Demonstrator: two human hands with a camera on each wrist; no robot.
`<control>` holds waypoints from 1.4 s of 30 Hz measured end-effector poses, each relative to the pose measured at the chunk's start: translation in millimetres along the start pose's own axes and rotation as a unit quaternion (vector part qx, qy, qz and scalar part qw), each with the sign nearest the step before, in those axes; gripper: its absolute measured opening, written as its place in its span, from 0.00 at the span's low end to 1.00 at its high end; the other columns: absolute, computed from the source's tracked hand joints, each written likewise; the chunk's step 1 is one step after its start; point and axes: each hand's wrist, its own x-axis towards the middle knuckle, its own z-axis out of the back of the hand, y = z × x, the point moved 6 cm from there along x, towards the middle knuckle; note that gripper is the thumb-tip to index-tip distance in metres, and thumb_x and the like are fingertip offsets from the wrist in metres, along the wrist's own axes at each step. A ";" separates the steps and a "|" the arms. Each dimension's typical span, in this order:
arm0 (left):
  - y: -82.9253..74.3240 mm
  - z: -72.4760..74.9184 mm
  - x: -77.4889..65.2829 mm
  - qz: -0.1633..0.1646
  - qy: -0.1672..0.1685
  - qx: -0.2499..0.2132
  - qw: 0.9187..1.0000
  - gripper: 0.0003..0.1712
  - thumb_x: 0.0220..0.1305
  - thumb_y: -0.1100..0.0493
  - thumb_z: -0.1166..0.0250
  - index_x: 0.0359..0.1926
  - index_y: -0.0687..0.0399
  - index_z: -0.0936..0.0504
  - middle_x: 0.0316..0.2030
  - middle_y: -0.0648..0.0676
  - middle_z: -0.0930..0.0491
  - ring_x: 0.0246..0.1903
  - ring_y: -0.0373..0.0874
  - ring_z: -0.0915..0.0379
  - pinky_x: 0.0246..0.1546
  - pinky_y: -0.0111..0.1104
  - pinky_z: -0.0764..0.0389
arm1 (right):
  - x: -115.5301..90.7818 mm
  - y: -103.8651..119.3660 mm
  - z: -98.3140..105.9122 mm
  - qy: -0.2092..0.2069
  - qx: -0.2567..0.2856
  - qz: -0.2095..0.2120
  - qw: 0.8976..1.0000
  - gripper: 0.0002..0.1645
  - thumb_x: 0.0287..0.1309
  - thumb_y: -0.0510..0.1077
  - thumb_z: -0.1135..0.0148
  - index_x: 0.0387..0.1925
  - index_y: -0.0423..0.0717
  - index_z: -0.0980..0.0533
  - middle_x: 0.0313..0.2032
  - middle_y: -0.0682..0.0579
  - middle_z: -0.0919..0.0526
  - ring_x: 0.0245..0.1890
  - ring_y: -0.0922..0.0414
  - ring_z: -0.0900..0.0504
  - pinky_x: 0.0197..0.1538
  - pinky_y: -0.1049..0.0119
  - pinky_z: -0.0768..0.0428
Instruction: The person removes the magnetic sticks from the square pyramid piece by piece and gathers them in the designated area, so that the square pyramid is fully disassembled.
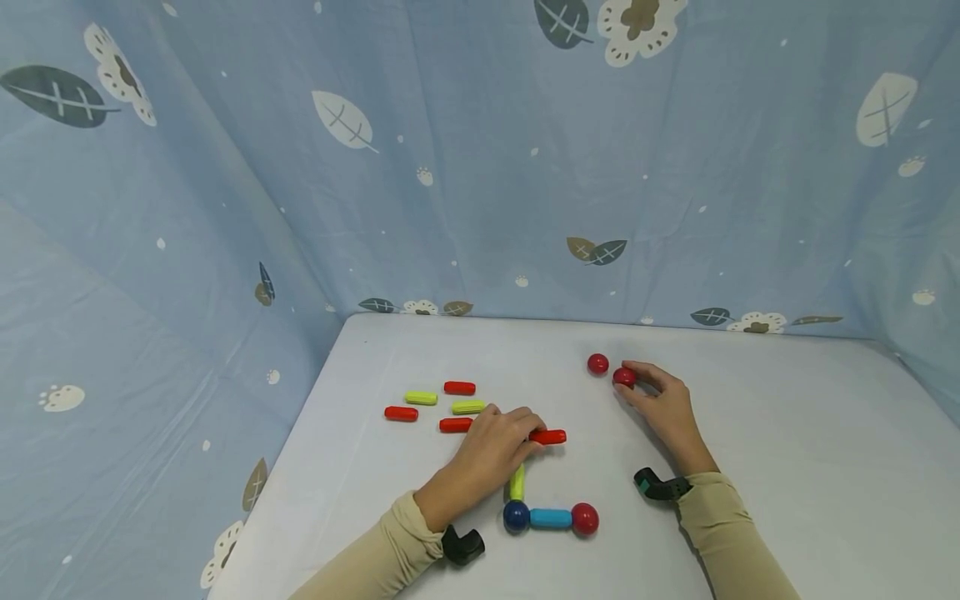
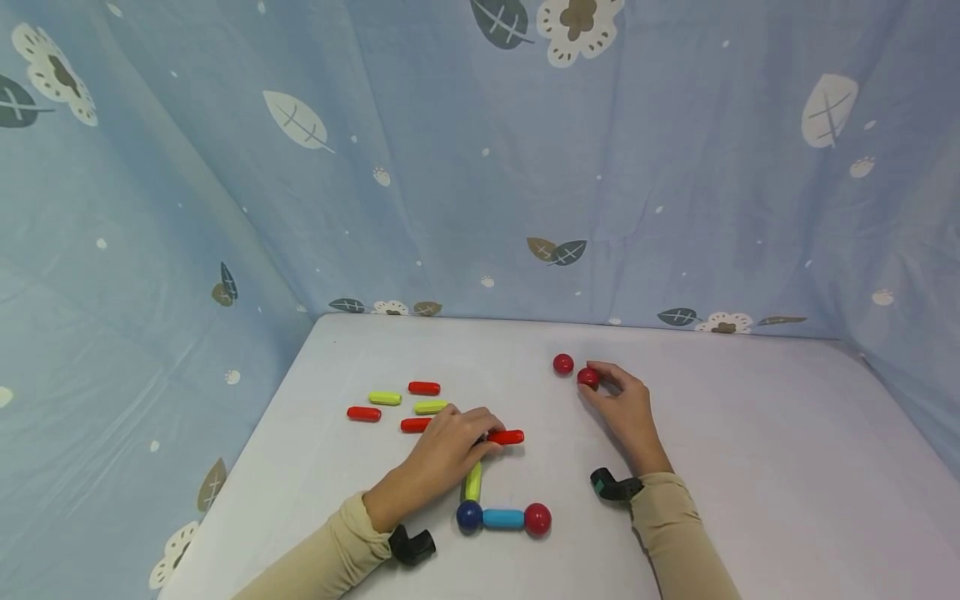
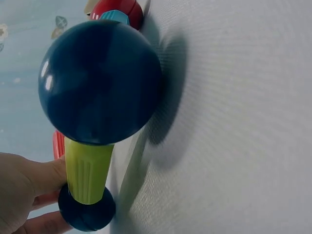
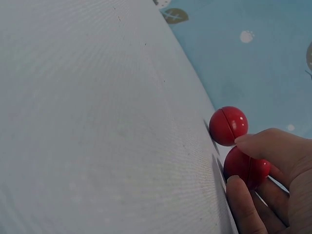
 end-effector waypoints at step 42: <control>84.8 20.3 21.9 0.140 -0.028 -0.015 0.990 0.10 0.57 0.56 0.21 0.41 0.48 0.07 0.40 0.49 0.10 0.42 0.47 0.26 0.43 0.39 0.33 | 0.3 0.7 0.0 -0.007 0.001 0.017 1.000 0.27 0.65 0.45 0.29 0.63 0.43 0.22 0.63 0.39 0.19 0.67 0.41 0.24 0.68 0.37 0.28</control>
